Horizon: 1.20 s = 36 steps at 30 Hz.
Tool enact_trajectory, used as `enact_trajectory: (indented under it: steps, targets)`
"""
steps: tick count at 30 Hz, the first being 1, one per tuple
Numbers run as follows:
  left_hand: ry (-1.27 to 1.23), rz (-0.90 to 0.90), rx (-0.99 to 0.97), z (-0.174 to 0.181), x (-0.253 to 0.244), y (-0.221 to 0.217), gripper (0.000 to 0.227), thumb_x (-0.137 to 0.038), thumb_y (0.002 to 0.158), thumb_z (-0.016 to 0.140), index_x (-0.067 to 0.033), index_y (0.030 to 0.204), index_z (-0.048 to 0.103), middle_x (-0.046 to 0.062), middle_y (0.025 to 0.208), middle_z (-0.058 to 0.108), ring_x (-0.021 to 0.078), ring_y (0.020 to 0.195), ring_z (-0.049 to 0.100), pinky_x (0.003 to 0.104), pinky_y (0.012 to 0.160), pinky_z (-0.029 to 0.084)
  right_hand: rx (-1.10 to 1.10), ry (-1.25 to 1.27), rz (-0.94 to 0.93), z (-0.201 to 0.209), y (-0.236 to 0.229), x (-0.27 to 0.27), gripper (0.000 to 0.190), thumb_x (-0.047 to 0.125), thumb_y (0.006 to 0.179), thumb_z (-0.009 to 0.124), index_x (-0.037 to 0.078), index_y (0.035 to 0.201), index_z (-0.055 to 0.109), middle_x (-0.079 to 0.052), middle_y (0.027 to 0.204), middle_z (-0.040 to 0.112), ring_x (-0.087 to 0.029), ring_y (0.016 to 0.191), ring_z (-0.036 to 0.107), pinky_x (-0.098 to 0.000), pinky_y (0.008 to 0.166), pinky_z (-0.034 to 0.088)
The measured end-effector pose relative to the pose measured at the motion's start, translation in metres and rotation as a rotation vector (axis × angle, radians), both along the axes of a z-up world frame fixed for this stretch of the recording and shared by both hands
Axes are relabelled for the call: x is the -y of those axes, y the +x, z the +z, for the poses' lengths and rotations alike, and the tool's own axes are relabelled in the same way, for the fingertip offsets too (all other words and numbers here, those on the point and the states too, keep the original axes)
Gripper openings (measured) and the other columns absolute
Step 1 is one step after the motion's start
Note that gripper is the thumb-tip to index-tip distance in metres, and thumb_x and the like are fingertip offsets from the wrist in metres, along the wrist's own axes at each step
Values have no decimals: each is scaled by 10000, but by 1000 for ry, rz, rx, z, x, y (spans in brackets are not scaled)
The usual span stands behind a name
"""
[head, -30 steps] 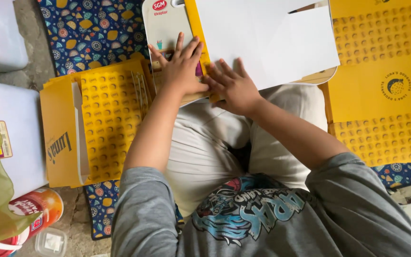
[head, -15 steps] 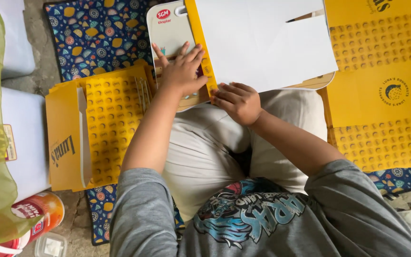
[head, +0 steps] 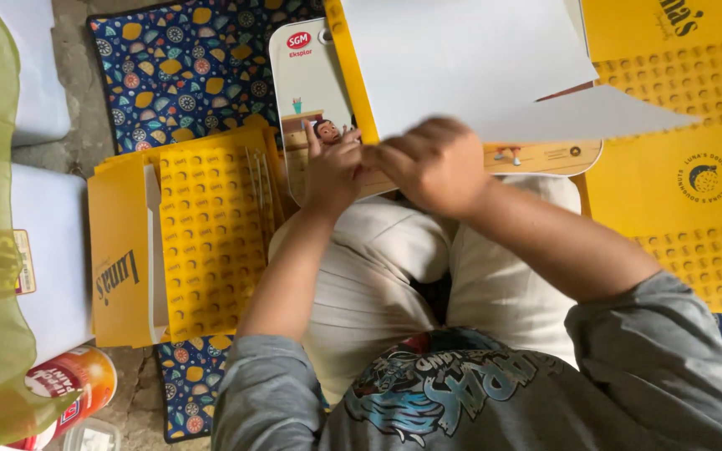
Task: Folding and unfolding yellow cardboard boxes and arranging them with a small portable table on the floor.
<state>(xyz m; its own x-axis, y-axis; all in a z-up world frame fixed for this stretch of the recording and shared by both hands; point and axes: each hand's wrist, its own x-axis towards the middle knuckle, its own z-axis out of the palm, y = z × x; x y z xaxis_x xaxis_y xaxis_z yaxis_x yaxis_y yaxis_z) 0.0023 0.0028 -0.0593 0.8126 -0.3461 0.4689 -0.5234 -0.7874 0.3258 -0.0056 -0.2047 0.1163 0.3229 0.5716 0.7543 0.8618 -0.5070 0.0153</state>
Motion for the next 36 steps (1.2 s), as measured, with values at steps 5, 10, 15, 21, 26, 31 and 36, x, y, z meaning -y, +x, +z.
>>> enact_trajectory:
  steps: [5, 10, 15, 21, 26, 31, 36]
  targets:
    - [-69, 92, 8, 2, 1, 5, 305, -419, 891, 756, -188, 777, 592, 13, 678, 651, 260, 767, 725, 630, 1181, 269, 308, 20, -78, 7, 65, -19, 59, 262, 1033, 750, 248, 986, 782, 46, 921, 719, -197, 977, 668, -431, 938, 493]
    - [-105, 270, -155, 21, 12, -2, 277, -375, 807, 801, -184, 906, 627, -7, 709, 700, 377, 894, 741, 602, 1115, 377, 356, 18, 18, -50, 65, 1, 171, 296, 1019, 722, 275, 850, 718, 9, 939, 698, -270, 947, 607, -463, 846, 463]
    - [-212, 312, -253, -5, 7, 10, 219, -331, 799, 794, -191, 876, 645, 7, 693, 724, 337, 728, 743, 506, 769, 578, 147, -21, 4, -85, 69, 24, 166, 299, 1011, 728, 202, 885, 777, -2, 1123, 745, -264, 1083, 639, -430, 934, 454]
    - [-107, 339, -418, 20, 13, 19, 427, -367, 796, 825, -197, 1159, 678, -94, 830, 777, 207, 843, 766, 500, 1208, 162, -187, -208, -103, -150, 69, 42, 427, 356, 972, 720, 242, 1384, 717, -8, 1530, 621, -303, 1416, 542, -571, 1170, 318]
    - [-185, 412, -396, 17, 19, 8, 492, -313, 807, 850, -202, 1231, 625, -76, 906, 756, 230, 891, 736, 451, 861, 544, -308, -229, -77, -162, 71, 43, 455, 411, 1040, 638, 244, 1463, 658, -18, 1587, 564, -312, 1489, 456, -637, 1204, 152]
    - [-192, 468, -317, 20, 20, 1, 744, -300, 836, 856, -239, 1449, 438, -98, 1064, 691, 239, 1026, 690, 520, 931, 469, -366, -227, -18, -156, 70, 43, 450, 476, 1076, 561, 301, 1486, 625, -12, 1635, 493, -319, 1521, 388, -632, 1204, 135]
    - [-35, 501, -442, 68, 28, -6, 636, -316, 917, 808, -349, 1474, 502, 96, 1664, 339, 427, 1557, 183, 903, 1034, -53, -495, -325, 15, -153, 69, 45, 550, 676, 1040, 385, 440, 1521, 508, -22, 1690, 363, -347, 1554, 299, -668, 1216, 89]
